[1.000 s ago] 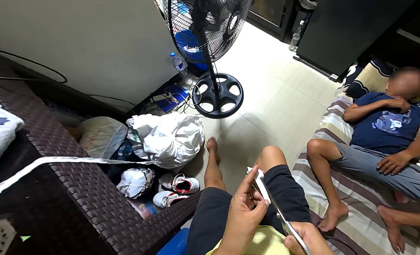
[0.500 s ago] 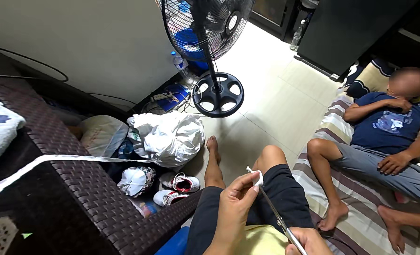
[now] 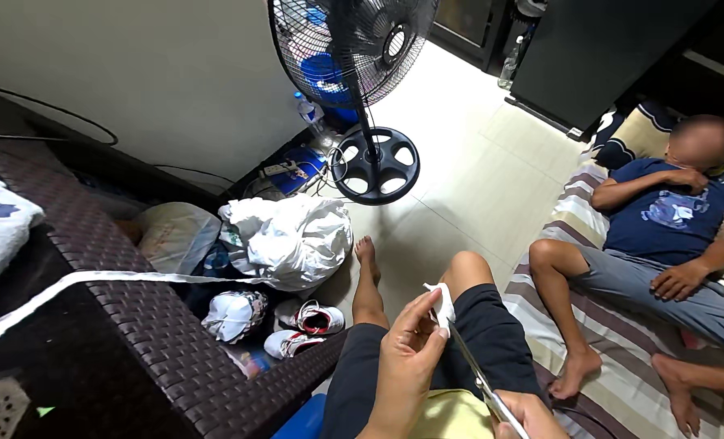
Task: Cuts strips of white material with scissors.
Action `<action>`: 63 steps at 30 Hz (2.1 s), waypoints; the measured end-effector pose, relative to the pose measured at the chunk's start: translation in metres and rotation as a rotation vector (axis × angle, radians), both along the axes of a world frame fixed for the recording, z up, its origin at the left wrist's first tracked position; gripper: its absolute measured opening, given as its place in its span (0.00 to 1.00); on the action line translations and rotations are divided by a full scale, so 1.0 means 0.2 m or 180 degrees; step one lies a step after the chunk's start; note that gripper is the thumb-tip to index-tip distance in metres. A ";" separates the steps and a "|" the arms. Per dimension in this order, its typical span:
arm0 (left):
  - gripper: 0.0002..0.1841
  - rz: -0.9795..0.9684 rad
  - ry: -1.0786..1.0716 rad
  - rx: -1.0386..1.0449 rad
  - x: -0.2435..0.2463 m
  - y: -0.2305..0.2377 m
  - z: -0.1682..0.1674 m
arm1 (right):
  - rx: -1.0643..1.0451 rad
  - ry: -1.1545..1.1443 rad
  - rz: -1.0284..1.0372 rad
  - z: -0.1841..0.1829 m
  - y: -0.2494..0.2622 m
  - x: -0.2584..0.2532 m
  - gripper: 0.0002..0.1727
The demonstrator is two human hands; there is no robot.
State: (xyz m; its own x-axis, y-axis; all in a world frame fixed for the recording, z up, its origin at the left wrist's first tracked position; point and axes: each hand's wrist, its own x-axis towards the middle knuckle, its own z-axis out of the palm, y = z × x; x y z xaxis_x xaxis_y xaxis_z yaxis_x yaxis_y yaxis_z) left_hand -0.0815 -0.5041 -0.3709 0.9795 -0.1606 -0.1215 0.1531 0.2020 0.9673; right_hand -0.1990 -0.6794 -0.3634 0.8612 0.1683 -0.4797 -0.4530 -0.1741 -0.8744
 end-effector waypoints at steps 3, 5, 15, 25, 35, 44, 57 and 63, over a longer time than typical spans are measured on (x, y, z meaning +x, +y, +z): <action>0.29 0.0037 0.0043 -0.0009 -0.02 -0.02 0.01 | -0.0025 -0.0018 0.0118 -0.02 0.00 0.01 0.42; 0.31 0.0041 0.0051 -0.0011 -0.03 -0.03 0.01 | -0.0022 0.0012 0.0114 -0.03 0.01 0.02 0.42; 0.33 0.0022 -0.0170 0.0120 -0.07 -0.06 -0.01 | -0.0027 0.0013 -0.0042 -0.04 0.03 0.06 0.40; 0.34 0.0029 -0.0093 0.0082 -0.07 -0.07 -0.01 | 0.0033 -0.0103 -0.0330 -0.04 0.04 0.05 0.36; 0.36 0.0088 0.0144 -0.0051 -0.09 -0.09 0.00 | 0.0041 -0.0052 -0.0429 -0.04 0.05 0.05 0.32; 0.20 -0.0117 0.0265 -0.0092 0.00 -0.01 0.00 | -0.0288 0.0013 -0.0165 0.00 0.02 0.02 0.29; 0.27 -0.0688 0.0866 -0.0368 0.09 0.07 0.04 | -0.0453 0.0047 0.0129 0.02 -0.01 -0.01 0.29; 0.30 -0.0554 0.1009 -0.0411 0.08 0.07 0.04 | -0.0460 0.0032 0.0145 0.02 -0.01 -0.03 0.29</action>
